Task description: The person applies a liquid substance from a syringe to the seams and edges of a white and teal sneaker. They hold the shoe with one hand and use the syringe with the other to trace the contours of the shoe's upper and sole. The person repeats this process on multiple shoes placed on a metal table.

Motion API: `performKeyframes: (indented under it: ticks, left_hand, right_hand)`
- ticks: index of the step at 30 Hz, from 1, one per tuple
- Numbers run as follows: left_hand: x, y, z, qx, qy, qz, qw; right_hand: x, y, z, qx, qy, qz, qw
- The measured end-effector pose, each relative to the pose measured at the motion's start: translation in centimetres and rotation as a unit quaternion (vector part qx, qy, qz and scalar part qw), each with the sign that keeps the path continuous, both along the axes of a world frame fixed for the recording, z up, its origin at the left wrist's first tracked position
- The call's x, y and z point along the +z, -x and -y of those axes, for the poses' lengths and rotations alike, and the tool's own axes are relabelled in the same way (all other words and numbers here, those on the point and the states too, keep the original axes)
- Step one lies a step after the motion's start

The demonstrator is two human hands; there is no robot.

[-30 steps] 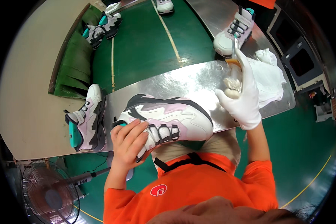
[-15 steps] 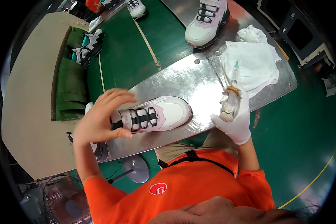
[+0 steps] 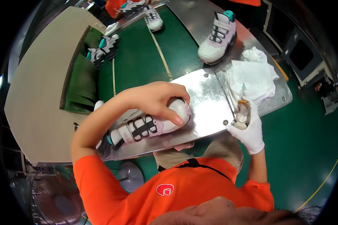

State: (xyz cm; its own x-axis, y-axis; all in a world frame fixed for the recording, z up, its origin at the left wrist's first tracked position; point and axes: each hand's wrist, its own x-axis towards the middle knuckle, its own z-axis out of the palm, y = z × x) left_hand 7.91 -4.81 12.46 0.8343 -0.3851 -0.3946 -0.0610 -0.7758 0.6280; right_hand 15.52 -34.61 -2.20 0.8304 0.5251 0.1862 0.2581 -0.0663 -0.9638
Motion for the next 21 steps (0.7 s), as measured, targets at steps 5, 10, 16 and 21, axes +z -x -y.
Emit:
performKeyframes:
  ticks: [5,10,16,21]
  left_hand:
    - [3.8,8.6,-2.1,0.183,0.171,0.282,0.926]
    - [0.2,11.5,-1.2,0.247,0.214,0.419,0.847]
    - [0.1,10.3,-1.5,0.259,0.255,0.376,0.853]
    - [0.2,10.2,-1.8,0.24,0.248,0.376,0.86]
  right_hand:
    - [3.1,-0.1,-0.1,0.022,0.132,0.034,0.99]
    - [7.0,-0.1,-0.1,0.171,-0.019,-0.139,0.975]
    - [12.5,1.1,-2.6,0.4,-0.26,-0.179,0.86]
    - [14.0,1.2,-5.1,0.492,-0.268,-0.17,0.81]
